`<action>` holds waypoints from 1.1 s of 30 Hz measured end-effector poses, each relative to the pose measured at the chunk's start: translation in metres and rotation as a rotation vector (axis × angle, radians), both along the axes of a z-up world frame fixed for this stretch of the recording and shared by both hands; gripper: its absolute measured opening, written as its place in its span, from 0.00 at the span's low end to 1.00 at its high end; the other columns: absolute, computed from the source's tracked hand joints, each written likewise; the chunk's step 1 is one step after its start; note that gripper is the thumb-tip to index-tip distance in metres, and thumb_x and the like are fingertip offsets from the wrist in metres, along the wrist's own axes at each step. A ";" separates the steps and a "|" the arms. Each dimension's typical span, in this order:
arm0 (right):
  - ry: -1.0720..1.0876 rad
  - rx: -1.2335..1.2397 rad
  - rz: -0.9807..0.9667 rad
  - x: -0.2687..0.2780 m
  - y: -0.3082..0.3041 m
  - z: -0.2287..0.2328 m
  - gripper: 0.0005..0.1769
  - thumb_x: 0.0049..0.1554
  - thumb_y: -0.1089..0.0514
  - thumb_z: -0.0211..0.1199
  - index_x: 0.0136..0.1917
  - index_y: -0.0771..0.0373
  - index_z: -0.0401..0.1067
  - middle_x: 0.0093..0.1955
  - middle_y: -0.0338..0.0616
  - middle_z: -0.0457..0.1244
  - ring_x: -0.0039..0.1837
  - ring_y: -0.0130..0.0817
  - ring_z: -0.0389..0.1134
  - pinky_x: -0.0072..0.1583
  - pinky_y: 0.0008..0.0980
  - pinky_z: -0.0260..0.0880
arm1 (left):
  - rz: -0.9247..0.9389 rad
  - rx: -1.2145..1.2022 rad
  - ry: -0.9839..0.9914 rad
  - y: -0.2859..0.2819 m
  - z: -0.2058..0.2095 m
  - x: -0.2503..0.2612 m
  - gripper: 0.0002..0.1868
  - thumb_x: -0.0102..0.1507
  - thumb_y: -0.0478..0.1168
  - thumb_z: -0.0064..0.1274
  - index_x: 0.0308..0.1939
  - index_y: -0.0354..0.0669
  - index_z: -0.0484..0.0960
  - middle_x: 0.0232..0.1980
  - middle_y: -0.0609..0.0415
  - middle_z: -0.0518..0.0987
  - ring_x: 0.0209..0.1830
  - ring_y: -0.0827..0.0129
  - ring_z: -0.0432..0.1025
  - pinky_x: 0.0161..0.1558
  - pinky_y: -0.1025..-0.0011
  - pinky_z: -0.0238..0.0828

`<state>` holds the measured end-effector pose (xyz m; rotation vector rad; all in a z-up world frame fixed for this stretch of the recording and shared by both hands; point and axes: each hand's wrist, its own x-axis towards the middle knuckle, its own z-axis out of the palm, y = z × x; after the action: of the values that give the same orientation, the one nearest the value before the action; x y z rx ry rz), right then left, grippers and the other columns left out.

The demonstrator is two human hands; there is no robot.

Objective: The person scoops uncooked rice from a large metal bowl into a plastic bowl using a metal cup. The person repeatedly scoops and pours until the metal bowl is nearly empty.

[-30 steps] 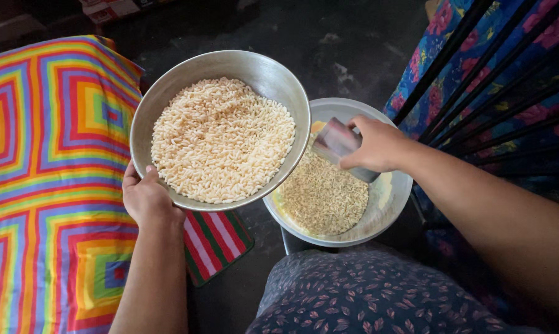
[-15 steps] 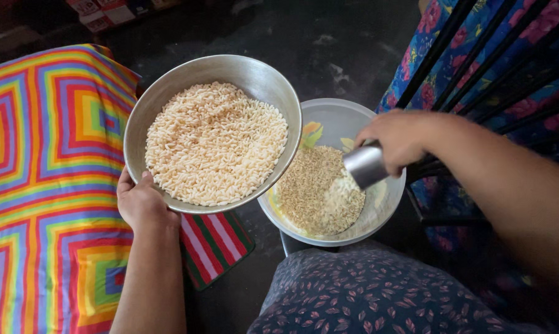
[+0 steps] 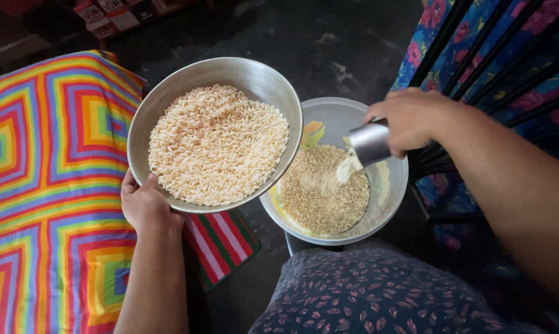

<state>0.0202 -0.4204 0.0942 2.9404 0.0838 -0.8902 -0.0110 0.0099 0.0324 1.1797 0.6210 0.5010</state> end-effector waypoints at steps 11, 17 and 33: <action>-0.164 -0.245 0.003 -0.012 0.012 0.031 0.40 0.41 0.54 0.78 0.66 0.32 0.74 0.64 0.37 0.66 0.71 0.41 0.62 0.66 0.49 0.62 | -0.003 -0.025 -0.002 -0.002 0.003 0.000 0.20 0.66 0.24 0.41 0.62 0.37 0.71 0.58 0.45 0.80 0.53 0.59 0.81 0.54 0.61 0.85; -0.424 -0.090 0.042 -0.008 0.023 0.043 0.43 0.38 0.50 0.79 0.68 0.36 0.72 0.65 0.47 0.64 0.69 0.48 0.61 0.65 0.52 0.60 | -0.035 0.040 -0.065 0.002 -0.011 0.004 0.21 0.65 0.22 0.44 0.62 0.36 0.71 0.57 0.45 0.80 0.53 0.61 0.80 0.55 0.63 0.83; -0.718 -0.086 0.521 0.007 0.116 0.008 0.12 0.55 0.57 0.64 0.53 0.51 0.78 0.56 0.39 0.65 0.68 0.41 0.59 0.69 0.63 0.48 | -0.158 -0.072 -0.027 -0.031 -0.010 -0.011 0.19 0.68 0.27 0.42 0.63 0.36 0.74 0.56 0.46 0.81 0.51 0.64 0.79 0.53 0.67 0.80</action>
<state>0.0270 -0.3047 0.1023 2.7391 0.6932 0.2252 -0.0217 -0.0210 0.0227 1.1414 0.5142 0.3577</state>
